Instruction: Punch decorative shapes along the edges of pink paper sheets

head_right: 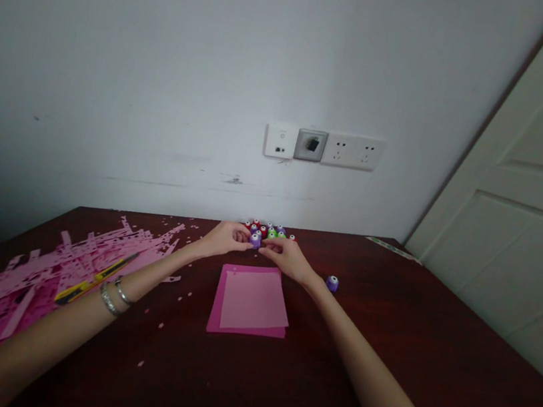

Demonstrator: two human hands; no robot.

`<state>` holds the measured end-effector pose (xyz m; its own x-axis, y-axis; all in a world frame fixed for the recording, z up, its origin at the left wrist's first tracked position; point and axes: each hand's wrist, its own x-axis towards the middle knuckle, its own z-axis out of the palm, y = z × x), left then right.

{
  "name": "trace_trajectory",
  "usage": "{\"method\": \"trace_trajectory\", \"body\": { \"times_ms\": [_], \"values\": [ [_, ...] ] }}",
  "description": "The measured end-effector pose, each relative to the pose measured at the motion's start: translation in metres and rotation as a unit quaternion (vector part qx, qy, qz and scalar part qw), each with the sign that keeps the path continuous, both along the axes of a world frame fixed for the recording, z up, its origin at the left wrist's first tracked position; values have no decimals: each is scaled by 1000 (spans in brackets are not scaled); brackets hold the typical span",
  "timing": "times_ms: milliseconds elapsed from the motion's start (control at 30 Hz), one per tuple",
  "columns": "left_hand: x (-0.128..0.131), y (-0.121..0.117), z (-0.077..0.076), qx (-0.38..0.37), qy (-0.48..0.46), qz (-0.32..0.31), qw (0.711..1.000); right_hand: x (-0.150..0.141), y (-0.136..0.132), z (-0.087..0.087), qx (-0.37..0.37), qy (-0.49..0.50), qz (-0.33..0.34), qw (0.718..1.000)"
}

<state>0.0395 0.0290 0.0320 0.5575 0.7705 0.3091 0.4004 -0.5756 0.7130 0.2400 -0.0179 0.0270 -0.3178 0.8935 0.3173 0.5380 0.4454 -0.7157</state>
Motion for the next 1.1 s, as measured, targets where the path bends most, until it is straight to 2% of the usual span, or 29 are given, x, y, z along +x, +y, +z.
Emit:
{"method": "trace_trajectory", "body": {
  "times_ms": [100, 200, 367, 567, 700, 833, 1100],
  "values": [
    [-9, -14, 8, 9, 5, -12, 1000, -8, -4, 5, 29, -3, 43, 999],
    [-16, -26, 11, 23, 12, -3, 1000, -13, -8, 8, 27, -17, 73, 997],
    [-22, -35, 2, 17, 31, 7, 999, -18, -12, 7, 17, -39, 96, 995],
    [-26, -29, -21, 5, 41, -9, 999, -20, -5, -1, 10, -109, 122, 986],
    [-27, -21, -33, -3, 60, -25, 998, -20, 4, -11, 43, -177, 128, 975],
    [-28, -15, -38, -23, 61, -27, 998, -20, 11, -20, 74, -215, 129, 965],
    [-28, -11, -42, -49, 60, -41, 996, -19, 15, -27, 62, -229, 126, 963]
  ]
}}
